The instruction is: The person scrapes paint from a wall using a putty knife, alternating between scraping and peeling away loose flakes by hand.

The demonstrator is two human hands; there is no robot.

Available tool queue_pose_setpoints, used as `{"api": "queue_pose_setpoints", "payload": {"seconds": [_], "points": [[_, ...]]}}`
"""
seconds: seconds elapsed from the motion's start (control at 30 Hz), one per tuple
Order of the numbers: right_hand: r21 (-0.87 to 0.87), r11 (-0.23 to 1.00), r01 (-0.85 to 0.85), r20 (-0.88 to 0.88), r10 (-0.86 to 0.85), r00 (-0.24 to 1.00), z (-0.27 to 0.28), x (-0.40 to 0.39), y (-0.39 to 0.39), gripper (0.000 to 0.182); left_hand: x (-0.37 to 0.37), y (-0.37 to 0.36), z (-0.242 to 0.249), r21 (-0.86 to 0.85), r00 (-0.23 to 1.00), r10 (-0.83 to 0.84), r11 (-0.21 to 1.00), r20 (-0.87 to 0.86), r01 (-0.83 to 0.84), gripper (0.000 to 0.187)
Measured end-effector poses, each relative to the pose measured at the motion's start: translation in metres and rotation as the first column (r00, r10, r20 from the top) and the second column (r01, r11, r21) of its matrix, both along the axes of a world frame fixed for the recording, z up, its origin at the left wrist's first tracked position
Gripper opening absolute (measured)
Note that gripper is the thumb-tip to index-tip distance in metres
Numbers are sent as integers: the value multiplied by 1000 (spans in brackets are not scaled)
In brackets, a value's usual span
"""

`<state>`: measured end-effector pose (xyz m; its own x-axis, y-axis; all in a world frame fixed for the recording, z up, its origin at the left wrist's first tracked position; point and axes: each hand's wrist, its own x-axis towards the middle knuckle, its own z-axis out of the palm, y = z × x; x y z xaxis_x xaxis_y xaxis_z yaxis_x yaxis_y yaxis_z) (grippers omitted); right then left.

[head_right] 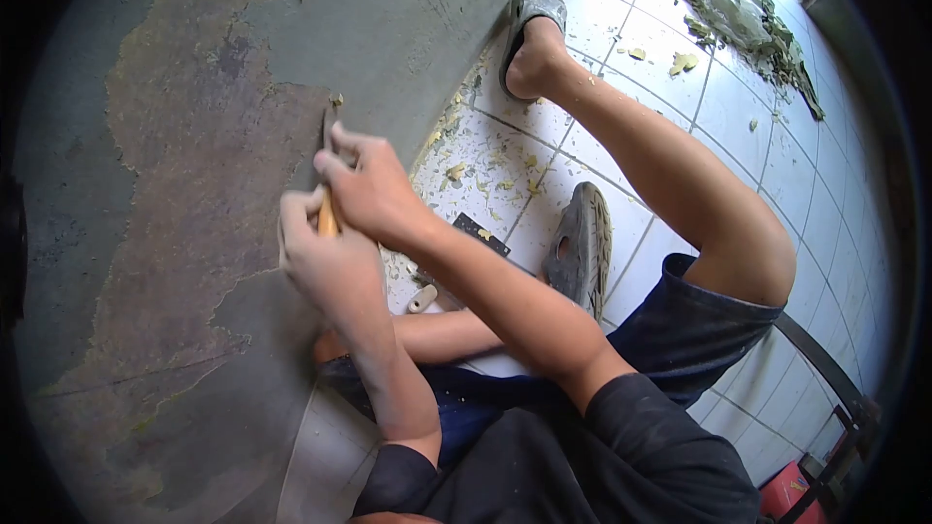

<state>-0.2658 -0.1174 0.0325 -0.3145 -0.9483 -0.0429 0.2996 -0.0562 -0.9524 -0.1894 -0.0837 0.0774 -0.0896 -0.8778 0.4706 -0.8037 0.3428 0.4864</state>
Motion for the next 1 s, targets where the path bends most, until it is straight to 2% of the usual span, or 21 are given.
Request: {"api": "queue_pose_setpoints", "payload": {"seconds": [0.07,0.1,0.13,0.2,0.23,0.27,0.33,0.4,0.43,0.53,0.57,0.6,0.67,0.73,0.8,0.87,0.93,0.97,1.0], "points": [[148,989,-22,199,-8,980,7,-10,-5,62,-5,-15,-8,52,999,-42,998,-12,43,19],[132,986,-100,292,58,955,4,-13,-3,62,-5,-13,-6,30,998,-55,998,8,55,20],[127,987,-99,289,59,956,1,-11,-4,62,-5,-8,-3,25,998,-56,998,5,56,20],[-23,1000,-3,-32,2,1000,1,-6,-4,58,-5,1,0,35,998,-7,999,-69,9,19],[23,999,39,-13,-39,999,0,-6,-5,57,-7,-4,-7,68,988,-5,998,-156,16,19],[71,997,-30,77,24,997,3,-15,-6,59,-9,-11,-13,55,994,-22,998,-103,27,19],[33,999,-8,127,4,992,-6,-18,-7,63,-13,-11,-13,55,994,-56,997,-90,61,19],[-13,1000,-8,139,9,990,-8,-7,-5,64,-14,0,-7,42,987,23,999,-160,-16,13],[-63,998,20,-81,-25,996,-22,-6,-12,64,-11,-1,-11,61,986,33,998,-166,-23,13],[55,996,76,2,-76,997,-17,-21,-19,62,-18,-23,-29,41,981,-42,998,-187,51,16],[27,996,84,47,-85,995,-15,-24,-19,61,-21,-24,-27,66,991,-59,996,-123,68,21],[17,996,85,42,-86,995,-13,-26,-18,61,-23,-20,-24,56,990,-62,996,-128,70,21],[-33,999,-24,-60,22,998,-6,-21,-4,60,-21,-2,-17,-31,979,-7,1000,-205,1,16],[-8,999,-51,-106,50,993,6,-24,-2,59,-17,-7,-22,14,982,31,999,-184,-29,16],[94,995,-37,103,27,994,10,-29,-6,58,-22,-22,-36,0,959,-25,1000,-282,26,19],[101,995,-11,97,2,995,-6,-26,-11,58,-24,-19,-32,8,976,-27,1000,-218,29,19],[-161,986,53,-210,-87,974,-17,-18,-6,61,-21,-1,-27,-39,971,3,999,-241,-13,16],[-27,998,-64,-165,59,985,-2,-22,1,63,-18,4,-23,37,966,37,999,-256,-28,13],[-24,998,-62,-165,57,985,-4,-24,-1,63,-21,-2,-29,41,966,35,999,-256,-26,13]]}}
